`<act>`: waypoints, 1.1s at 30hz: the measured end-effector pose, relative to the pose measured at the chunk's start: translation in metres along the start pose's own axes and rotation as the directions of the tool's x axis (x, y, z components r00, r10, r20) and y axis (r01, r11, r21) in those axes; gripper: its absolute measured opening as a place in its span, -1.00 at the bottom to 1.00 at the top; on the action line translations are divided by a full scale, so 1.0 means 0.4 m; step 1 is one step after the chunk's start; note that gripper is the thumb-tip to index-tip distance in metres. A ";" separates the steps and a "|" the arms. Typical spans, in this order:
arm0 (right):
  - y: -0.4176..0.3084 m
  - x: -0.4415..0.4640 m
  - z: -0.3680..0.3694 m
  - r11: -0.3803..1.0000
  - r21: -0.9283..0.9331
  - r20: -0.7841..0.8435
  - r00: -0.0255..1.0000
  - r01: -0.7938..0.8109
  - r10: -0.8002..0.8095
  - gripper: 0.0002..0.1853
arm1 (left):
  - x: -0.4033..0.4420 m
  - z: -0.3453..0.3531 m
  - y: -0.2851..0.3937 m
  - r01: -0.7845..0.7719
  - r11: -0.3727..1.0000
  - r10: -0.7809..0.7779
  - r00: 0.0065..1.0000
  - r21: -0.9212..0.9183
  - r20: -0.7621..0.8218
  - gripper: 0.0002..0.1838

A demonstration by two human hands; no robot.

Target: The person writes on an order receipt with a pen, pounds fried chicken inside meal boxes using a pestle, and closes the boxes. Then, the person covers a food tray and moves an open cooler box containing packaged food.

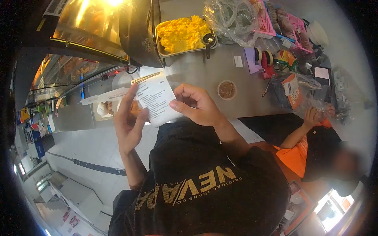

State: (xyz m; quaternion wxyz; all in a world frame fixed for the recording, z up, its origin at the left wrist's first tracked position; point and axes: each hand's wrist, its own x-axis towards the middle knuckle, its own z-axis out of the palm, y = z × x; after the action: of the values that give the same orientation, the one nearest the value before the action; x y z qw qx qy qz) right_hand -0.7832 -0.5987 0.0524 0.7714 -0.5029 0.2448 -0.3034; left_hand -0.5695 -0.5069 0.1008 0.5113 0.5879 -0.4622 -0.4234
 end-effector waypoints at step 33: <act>0.015 -0.020 -0.042 0.999 -0.033 -0.075 0.996 0.037 -0.039 -0.87 | 0.024 0.022 -0.010 -0.066 0.993 0.059 0.995 0.095 0.079 -0.19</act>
State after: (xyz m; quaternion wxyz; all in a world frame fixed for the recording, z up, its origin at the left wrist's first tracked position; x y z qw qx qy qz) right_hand -0.7987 -0.6016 0.0411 0.7476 -0.5079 0.2691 -0.3328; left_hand -0.5755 -0.5179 0.0955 0.4769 0.5810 -0.5197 -0.4061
